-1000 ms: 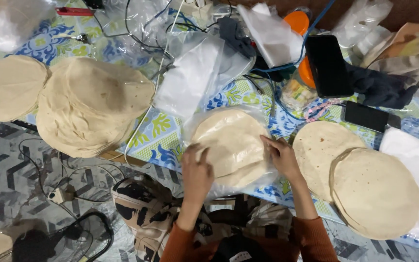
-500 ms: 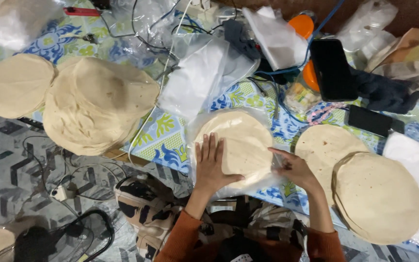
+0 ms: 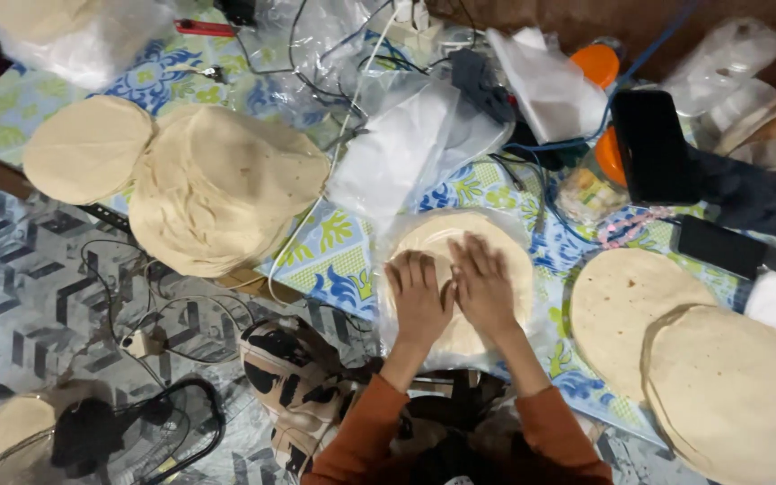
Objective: The person packages flatbread into plastic bags by hand on a table, placing them into a stack.
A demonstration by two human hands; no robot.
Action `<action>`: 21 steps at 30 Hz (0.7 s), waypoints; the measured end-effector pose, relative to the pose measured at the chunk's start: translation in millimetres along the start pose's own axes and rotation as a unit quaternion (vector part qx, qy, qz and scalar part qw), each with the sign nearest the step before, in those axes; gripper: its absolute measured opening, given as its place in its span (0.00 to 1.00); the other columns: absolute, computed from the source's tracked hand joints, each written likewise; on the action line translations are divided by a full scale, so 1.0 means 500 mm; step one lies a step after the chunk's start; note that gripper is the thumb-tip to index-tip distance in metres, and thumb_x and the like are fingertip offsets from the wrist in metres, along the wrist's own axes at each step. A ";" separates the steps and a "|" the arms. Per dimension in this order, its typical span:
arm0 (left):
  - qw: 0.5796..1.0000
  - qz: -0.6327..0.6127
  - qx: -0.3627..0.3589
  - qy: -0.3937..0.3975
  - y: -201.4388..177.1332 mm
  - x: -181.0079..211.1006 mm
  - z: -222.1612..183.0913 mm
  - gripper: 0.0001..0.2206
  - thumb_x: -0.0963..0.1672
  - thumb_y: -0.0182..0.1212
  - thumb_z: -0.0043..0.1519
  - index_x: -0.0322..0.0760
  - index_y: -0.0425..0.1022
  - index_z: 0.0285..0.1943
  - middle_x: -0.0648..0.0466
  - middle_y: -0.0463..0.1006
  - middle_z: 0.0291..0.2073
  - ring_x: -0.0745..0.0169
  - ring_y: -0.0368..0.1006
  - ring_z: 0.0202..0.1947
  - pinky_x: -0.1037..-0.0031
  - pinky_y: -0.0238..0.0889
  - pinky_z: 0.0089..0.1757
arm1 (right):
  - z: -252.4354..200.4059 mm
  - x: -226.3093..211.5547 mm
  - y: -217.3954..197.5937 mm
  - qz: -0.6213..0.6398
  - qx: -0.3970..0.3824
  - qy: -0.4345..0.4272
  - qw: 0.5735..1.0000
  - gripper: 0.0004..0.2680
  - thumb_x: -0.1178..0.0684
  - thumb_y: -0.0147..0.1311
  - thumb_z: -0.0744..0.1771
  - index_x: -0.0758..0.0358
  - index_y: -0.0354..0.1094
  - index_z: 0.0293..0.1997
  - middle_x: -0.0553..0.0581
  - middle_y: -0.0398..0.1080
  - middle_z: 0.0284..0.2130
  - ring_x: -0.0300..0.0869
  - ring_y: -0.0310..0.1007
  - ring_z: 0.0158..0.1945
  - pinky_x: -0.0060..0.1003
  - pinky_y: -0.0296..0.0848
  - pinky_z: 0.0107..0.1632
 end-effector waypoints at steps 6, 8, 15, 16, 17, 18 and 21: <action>1.000 -0.003 0.023 -0.008 -0.030 0.001 0.001 0.42 0.61 0.55 0.59 0.26 0.57 0.73 0.31 0.47 0.76 0.29 0.36 0.77 0.36 0.20 0.66 | -0.006 0.063 -0.056 -0.117 -0.017 0.101 0.988 0.22 0.41 0.47 0.68 0.52 0.55 0.72 0.68 0.54 0.69 0.61 0.49 0.71 0.62 0.45 0.69; 1.000 -0.009 0.008 -0.012 -0.042 0.004 0.001 0.46 0.62 0.56 0.57 0.26 0.55 0.75 0.31 0.45 0.76 0.29 0.33 0.77 0.35 0.18 0.66 | -0.048 0.129 -0.056 -0.049 -0.023 0.125 0.991 0.22 0.43 0.44 0.70 0.51 0.54 0.74 0.68 0.54 0.70 0.60 0.50 0.73 0.57 0.47 0.71; 0.999 0.001 -0.040 -0.007 -0.038 0.002 0.005 0.53 0.68 0.57 0.51 0.33 0.51 0.78 0.37 0.43 0.78 0.37 0.30 0.78 0.30 0.15 0.64 | -0.251 0.217 -0.101 -0.011 -0.117 0.053 0.992 0.21 0.51 0.45 0.70 0.65 0.53 0.73 0.68 0.59 0.70 0.60 0.58 0.72 0.50 0.57 0.71; 0.998 -0.011 -0.056 0.025 -0.030 0.011 0.002 0.53 0.68 0.57 0.51 0.33 0.51 0.78 0.37 0.43 0.78 0.37 0.30 0.78 0.30 0.15 0.64 | -0.269 0.215 -0.149 -0.022 -0.104 0.087 0.990 0.21 0.51 0.45 0.70 0.65 0.53 0.73 0.68 0.59 0.70 0.60 0.58 0.72 0.50 0.57 0.71; 0.999 -0.007 -0.038 0.024 -0.027 0.002 0.001 0.55 0.68 0.56 0.50 0.32 0.50 0.78 0.35 0.42 0.78 0.36 0.29 0.78 0.30 0.15 0.64 | -0.285 0.219 -0.178 0.019 -0.136 0.153 0.979 0.18 0.49 0.48 0.69 0.58 0.62 0.67 0.61 0.64 0.67 0.54 0.63 0.72 0.46 0.62 0.71; 1.000 -0.004 -0.021 0.023 -0.025 -0.010 0.003 0.56 0.69 0.55 0.50 0.31 0.49 0.79 0.34 0.41 0.78 0.35 0.29 0.78 0.30 0.15 0.63 | -0.303 0.218 -0.203 0.063 -0.164 0.215 0.961 0.15 0.47 0.51 0.68 0.52 0.70 0.61 0.54 0.70 0.65 0.48 0.67 0.71 0.42 0.66 0.71; 0.998 0.026 -0.042 0.029 -0.017 -0.020 0.007 0.55 0.68 0.56 0.51 0.29 0.50 0.78 0.30 0.42 0.76 0.29 0.31 0.76 0.27 0.19 0.61 | -0.385 0.302 -0.316 -0.058 0.105 0.349 0.929 0.22 0.43 0.52 0.68 0.56 0.61 0.71 0.55 0.66 0.67 0.47 0.64 0.71 0.45 0.63 0.75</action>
Point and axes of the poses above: each hand's wrist, its own z-axis towards the middle knuckle, its own y-axis out of the palm, x = y × z, the point moved 7 cm from there along z, towards the middle knuckle
